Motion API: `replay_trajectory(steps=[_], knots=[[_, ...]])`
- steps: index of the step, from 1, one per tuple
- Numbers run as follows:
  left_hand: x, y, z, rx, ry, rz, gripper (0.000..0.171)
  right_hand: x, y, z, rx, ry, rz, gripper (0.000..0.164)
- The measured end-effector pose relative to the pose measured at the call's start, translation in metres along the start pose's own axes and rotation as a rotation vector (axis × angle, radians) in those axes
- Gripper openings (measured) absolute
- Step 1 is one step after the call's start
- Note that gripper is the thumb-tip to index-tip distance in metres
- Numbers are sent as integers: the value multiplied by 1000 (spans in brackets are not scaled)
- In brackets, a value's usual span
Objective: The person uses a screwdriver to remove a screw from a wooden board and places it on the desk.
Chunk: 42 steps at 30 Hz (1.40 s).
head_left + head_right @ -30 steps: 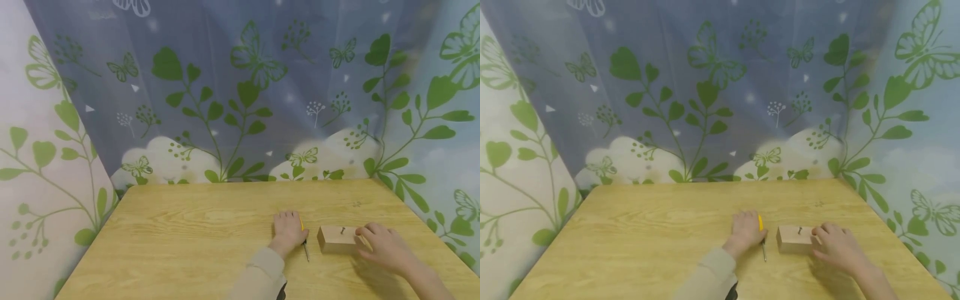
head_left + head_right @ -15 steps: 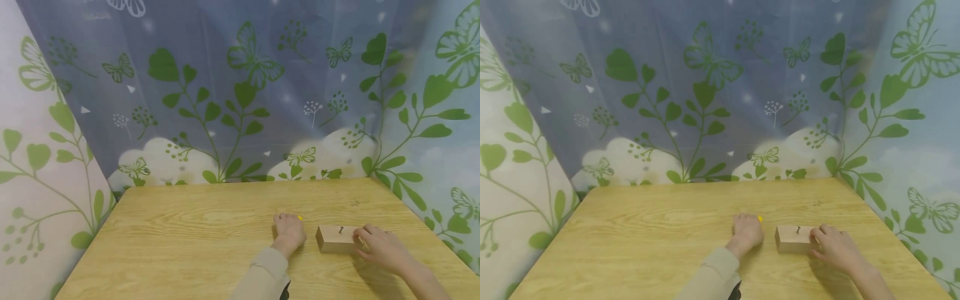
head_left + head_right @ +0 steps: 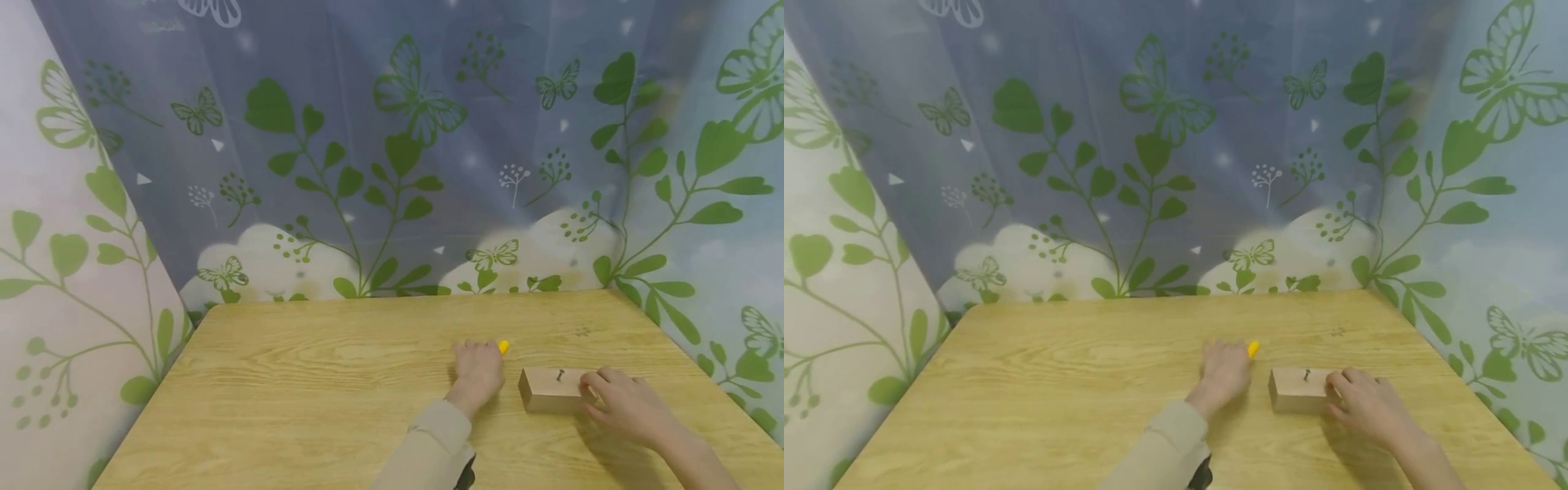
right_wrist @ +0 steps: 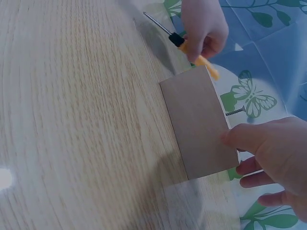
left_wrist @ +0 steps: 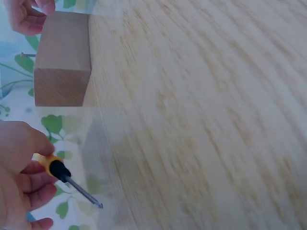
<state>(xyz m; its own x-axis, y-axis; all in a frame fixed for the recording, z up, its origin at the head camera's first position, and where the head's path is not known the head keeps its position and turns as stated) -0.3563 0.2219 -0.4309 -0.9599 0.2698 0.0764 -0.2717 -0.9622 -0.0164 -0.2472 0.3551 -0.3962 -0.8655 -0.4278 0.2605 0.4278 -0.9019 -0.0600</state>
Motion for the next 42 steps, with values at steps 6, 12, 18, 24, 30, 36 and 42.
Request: replay_trajectory(steps=[6, 12, 18, 24, 30, 36, 42], knots=[[-3, -9, 20, -43, -93, -34, 20, 0, 0, 0, -12, 5, -2, 24], [-8, -17, 32, -75, -148, -79, 23, 0, 1, 1, -16, 5, -1, 24], [-14, -23, 44, -92, -202, -134, 23, 0, 2, 1, -25, -6, 4, 25], [-21, -28, 61, -140, -274, -174, 23, 0, 2, 3, -29, -17, 8, 24], [-29, -36, 77, -156, -326, -202, 15, 1, 1, 2, -29, -13, -1, 23], [-36, -40, 90, -211, -376, -227, 14, 0, 1, 1, -30, 10, -15, 22], [-45, -43, 106, -232, -485, -285, 13, -1, 1, 0, -31, 11, -12, 23]])
Point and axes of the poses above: each hand's wrist, its own x-axis towards the middle knuckle, its own z-axis out of the back of the hand, y = z × x, the point moved 10 cm from there along x, towards the middle knuckle, and after that the axes turned 9 degrees about z, right-handed, at the moved point
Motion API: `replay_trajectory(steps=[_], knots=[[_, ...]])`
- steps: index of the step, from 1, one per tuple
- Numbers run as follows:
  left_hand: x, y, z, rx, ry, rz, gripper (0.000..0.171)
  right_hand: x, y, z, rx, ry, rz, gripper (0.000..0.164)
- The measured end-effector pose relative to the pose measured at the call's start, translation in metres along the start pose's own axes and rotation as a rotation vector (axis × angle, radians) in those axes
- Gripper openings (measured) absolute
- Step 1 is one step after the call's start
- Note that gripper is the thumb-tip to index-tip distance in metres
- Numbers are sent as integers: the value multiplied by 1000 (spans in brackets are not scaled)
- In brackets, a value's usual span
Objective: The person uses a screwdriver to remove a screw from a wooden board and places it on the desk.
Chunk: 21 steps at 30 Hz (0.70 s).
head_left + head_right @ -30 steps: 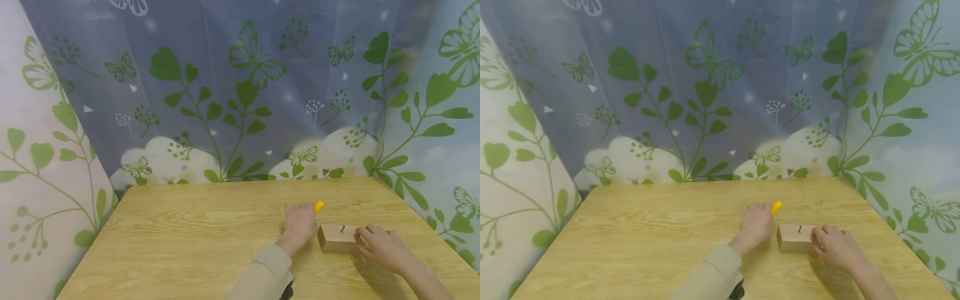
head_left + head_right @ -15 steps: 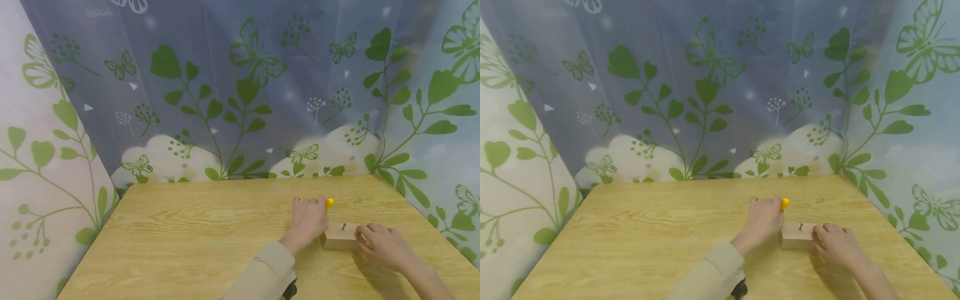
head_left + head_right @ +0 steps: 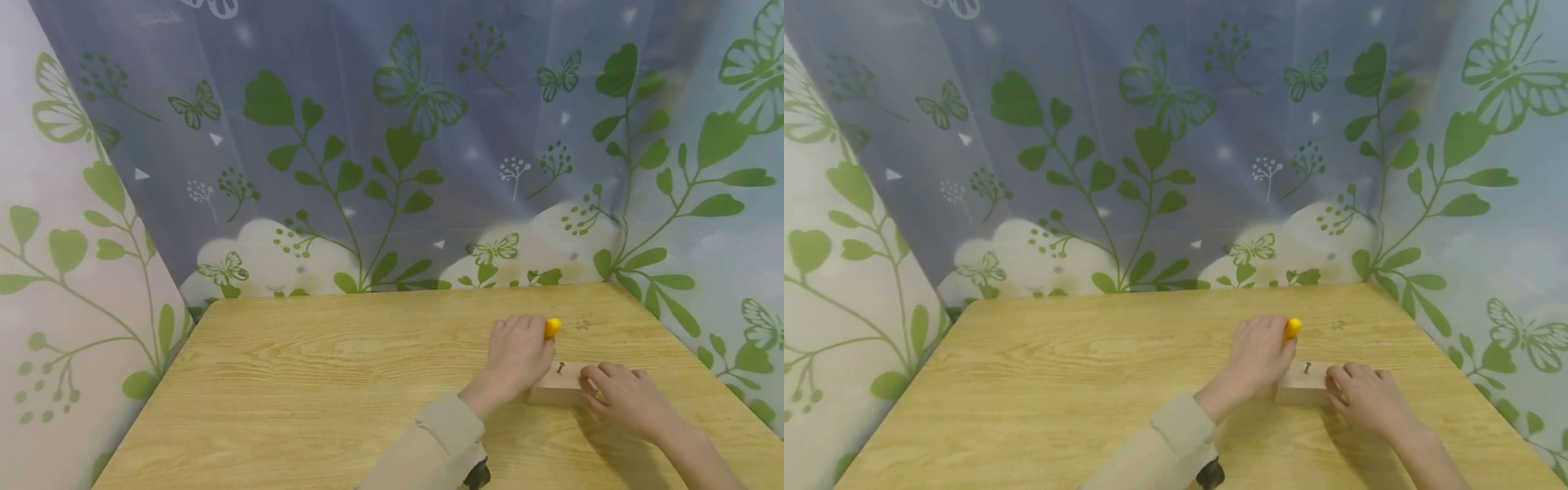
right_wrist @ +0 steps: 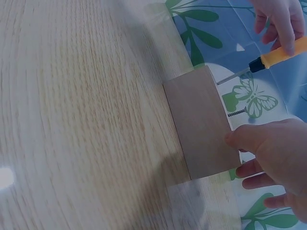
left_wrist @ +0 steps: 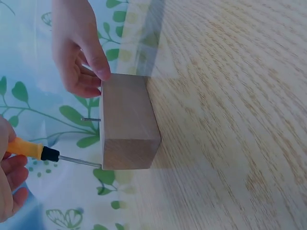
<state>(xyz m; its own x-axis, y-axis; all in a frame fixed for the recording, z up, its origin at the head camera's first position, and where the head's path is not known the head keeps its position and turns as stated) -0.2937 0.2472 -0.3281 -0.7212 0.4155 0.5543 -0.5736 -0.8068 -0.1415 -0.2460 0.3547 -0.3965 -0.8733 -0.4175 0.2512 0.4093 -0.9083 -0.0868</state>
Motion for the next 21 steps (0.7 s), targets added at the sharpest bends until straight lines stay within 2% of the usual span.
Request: replay_trajectory(steps=[8, 17, 21], knots=[[-2, -7, 14, -37, -98, -67, 12, -1, 0, -1, 1, -3, 0, 24], [0, -13, 29, -111, -205, -102, 11, -2, 1, 1, 6, -28, 20, 24], [0, -16, 33, -146, -224, -131, 12, -2, 1, 1, 4, -36, 23, 24]])
Point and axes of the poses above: each hand's wrist, its own x-axis towards the middle knuckle, its own z-axis out of the back of the hand, y = z × x, the point moved 10 cm from there along x, towards the middle knuckle, and after that the axes turned 9 degrees about z, right-handed, at the moved point
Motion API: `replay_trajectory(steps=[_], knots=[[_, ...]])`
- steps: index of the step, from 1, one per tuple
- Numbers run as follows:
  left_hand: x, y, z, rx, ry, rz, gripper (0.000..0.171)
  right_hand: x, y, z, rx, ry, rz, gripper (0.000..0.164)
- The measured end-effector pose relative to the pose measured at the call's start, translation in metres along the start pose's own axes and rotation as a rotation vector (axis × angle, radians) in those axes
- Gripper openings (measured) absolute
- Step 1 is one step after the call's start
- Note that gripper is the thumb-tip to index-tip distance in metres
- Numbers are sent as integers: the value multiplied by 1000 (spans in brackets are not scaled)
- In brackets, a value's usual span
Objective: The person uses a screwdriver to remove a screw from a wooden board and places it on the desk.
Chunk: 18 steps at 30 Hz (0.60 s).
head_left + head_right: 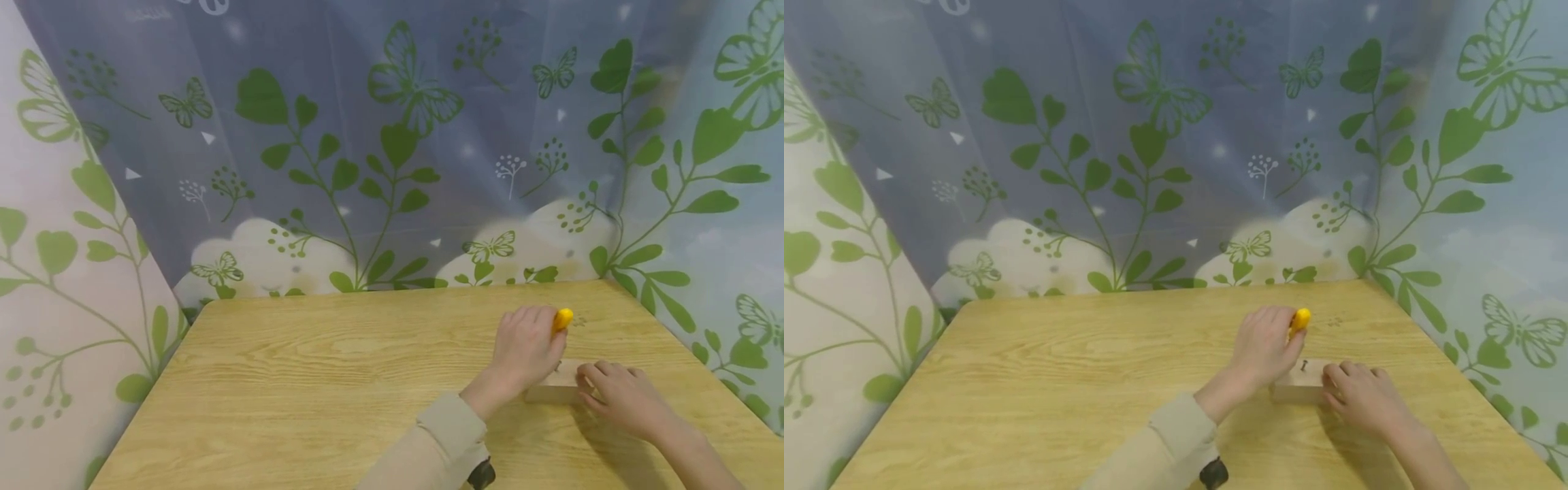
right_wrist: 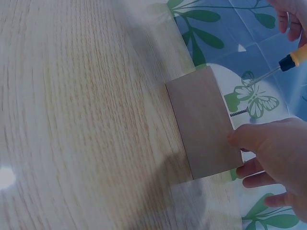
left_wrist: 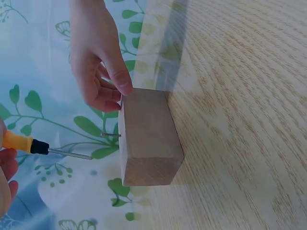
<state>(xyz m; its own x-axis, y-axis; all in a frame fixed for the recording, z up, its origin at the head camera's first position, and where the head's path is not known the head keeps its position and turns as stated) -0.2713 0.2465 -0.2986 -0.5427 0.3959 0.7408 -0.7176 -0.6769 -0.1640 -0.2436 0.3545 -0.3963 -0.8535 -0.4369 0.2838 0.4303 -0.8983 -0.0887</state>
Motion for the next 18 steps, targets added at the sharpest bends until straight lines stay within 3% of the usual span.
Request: replay_trajectory(steps=[10, 18], knots=[[5, -9, 4, -59, 20, -9, 13, 0, 3, 6, -37, -42, 12, 23], [8, -12, 2, -101, 41, 0, 13, -3, 8, 5, -83, -25, 7, 25]])
Point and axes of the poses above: each hand's wrist, its own x-axis towards the middle knuckle, its own z-axis out of the back of the hand, y = z × x, the point moved 10 cm from there along x, towards the middle knuckle, and after that the axes turned 9 degrees about z, right-handed, at the moved point
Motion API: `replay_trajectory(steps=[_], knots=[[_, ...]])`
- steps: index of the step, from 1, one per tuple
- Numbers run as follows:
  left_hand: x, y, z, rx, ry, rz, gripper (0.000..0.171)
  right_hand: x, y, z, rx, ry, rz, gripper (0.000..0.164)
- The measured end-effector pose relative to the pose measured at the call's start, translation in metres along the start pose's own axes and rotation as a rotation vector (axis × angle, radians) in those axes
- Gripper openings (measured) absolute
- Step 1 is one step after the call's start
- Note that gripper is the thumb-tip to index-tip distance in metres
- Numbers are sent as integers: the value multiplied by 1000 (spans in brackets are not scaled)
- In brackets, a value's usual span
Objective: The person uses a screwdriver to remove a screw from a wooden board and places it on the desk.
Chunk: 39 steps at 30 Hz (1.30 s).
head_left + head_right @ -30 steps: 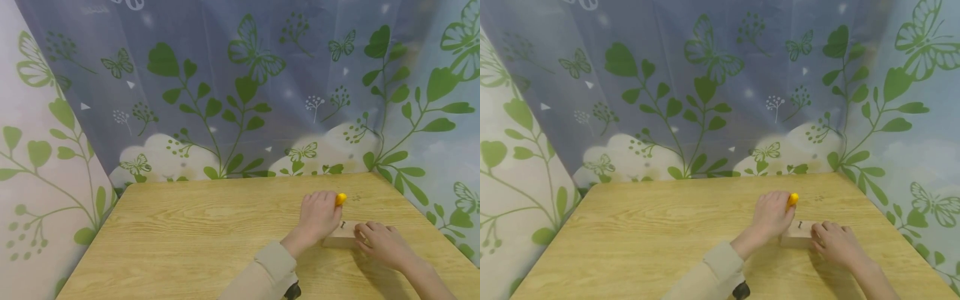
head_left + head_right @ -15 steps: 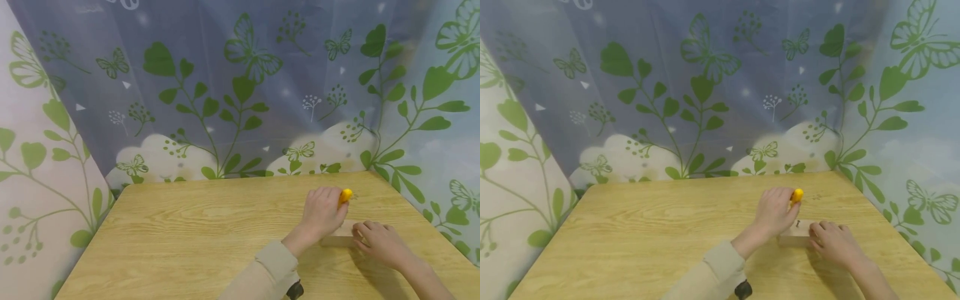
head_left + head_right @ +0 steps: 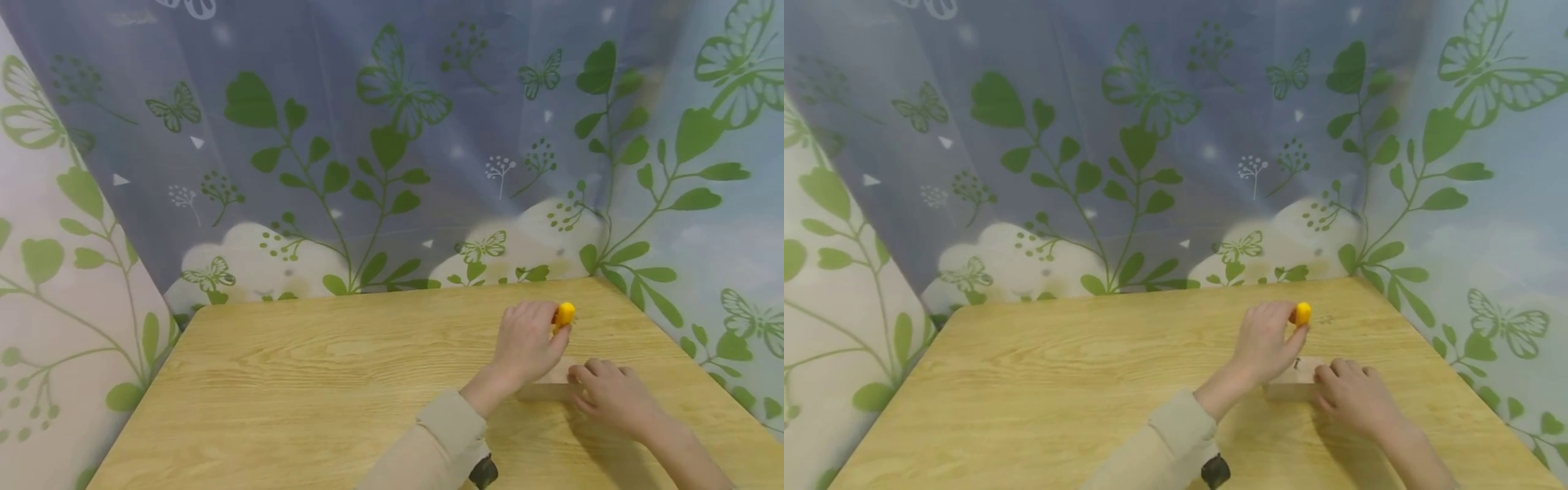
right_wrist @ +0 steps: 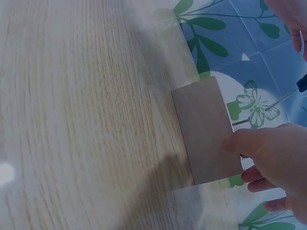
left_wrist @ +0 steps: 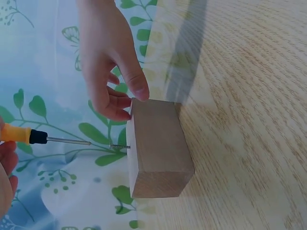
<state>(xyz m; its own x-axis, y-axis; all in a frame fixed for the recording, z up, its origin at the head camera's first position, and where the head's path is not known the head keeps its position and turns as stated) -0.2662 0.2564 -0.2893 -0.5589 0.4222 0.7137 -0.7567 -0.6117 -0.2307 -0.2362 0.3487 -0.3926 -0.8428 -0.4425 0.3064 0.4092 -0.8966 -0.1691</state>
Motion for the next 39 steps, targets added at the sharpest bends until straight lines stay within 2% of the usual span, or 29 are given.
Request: replay_trajectory(steps=[7, 12, 16, 23, 30, 39], knots=[[-2, 3, -9, -8, 59, 29, 15, -1, 6, 0, -84, -11, 31, 32], [-2, 7, -13, -12, 78, 49, 16, -3, 10, 4, -145, -83, 90, 40], [-1, 7, -12, -13, 70, 47, 16, -6, 12, 7, -161, -129, 127, 39], [0, 5, -13, -19, 73, 32, 15, -5, 14, 9, -158, -119, 89, 44], [0, 9, -26, -9, 162, 83, 14, -6, 13, 7, -131, -100, 59, 41], [7, 12, -34, 7, 209, 162, 12, -8, 11, 7, -114, -102, 43, 40]])
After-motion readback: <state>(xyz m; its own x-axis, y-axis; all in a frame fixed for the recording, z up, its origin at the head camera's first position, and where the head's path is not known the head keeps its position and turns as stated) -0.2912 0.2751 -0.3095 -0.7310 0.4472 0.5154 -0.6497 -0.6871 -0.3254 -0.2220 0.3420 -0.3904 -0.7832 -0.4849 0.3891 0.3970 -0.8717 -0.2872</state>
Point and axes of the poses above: each hand's wrist, its own x-axis towards the middle knuckle, its own z-axis out of the back of the hand, y = z × x, the point moved 10 cm from there along x, towards the middle knuckle, and after that the axes turned 9 degrees about z, right-handed, at the moved point
